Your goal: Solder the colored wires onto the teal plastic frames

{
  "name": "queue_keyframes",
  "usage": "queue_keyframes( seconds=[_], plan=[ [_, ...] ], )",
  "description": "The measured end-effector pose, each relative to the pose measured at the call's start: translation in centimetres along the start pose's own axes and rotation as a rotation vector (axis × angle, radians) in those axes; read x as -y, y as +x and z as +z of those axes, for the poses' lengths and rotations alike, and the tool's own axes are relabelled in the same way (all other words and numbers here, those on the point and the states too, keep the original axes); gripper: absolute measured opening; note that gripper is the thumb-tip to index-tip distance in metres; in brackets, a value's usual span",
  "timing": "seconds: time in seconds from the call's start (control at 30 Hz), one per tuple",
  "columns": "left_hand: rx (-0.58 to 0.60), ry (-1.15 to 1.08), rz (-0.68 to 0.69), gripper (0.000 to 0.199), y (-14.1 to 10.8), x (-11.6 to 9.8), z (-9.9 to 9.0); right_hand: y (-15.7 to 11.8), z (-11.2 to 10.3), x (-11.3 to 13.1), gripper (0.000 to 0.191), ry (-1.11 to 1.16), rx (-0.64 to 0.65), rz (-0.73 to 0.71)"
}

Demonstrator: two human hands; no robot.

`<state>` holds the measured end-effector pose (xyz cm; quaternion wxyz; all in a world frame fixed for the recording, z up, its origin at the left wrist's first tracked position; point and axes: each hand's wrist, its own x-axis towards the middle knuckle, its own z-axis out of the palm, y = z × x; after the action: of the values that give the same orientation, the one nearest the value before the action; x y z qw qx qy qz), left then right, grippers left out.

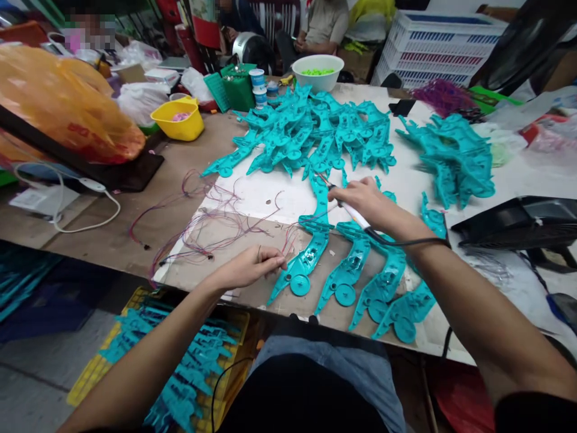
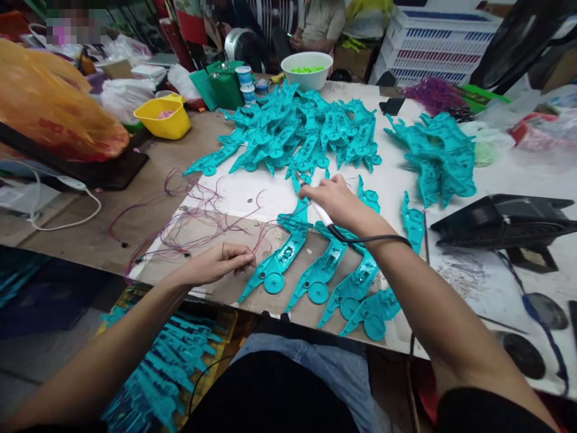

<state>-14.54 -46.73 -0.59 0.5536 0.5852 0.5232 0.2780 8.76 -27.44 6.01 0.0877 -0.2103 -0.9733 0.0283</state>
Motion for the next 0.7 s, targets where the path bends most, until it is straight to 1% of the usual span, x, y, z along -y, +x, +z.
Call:
queue_keyframes(
  seconds=[0.07, 0.13, 0.2, 0.27, 0.37, 0.47, 0.5, 0.57, 0.63, 0.7],
  plan=[
    [-0.056, 0.0, 0.013, 0.037, 0.9, 0.6, 0.2, 2.5, 1.7, -1.0, 0.031, -0.126, 0.046, -0.087],
    [-0.059, -0.008, 0.022, 0.035, 1.4, 1.1, 0.2, 3.8, 3.5, -1.7, 0.034, -0.186, 0.063, -0.104],
    [-0.034, -0.042, 0.016, 0.031, 1.6, 1.5, 0.1, 4.0, 5.1, -2.2, 0.035, -0.156, 0.066, -0.063],
    [-0.009, -0.093, -0.013, 0.03, 1.7, 1.8, 0.1, 3.5, 6.4, -2.6, 0.036, -0.054, 0.033, -0.002],
    [0.018, -0.151, -0.065, 0.03, 1.7, 2.1, 0.3, 2.8, 7.0, -3.0, 0.035, 0.131, -0.076, 0.024],
    [0.023, -0.159, -0.081, 0.028, 1.7, 2.0, 0.5, 3.3, 7.1, -3.5, 0.032, 0.22, -0.172, -0.005],
    [0.018, -0.155, -0.082, 0.028, 1.8, 2.0, 0.5, 3.6, 7.2, -3.7, 0.032, 0.235, -0.185, -0.001],
    [-0.002, -0.146, -0.086, 0.028, 2.1, 1.9, 0.5, 4.1, 7.8, -3.8, 0.032, 0.271, -0.162, 0.01],
    [-0.034, -0.146, -0.089, 0.029, 2.5, 2.1, 0.5, 3.9, 8.6, -3.3, 0.032, 0.305, -0.138, 0.017],
    [-0.068, -0.168, -0.085, 0.03, 2.7, 2.4, 0.4, 3.0, 9.0, -1.8, 0.03, 0.37, -0.21, 0.05]
  ],
)
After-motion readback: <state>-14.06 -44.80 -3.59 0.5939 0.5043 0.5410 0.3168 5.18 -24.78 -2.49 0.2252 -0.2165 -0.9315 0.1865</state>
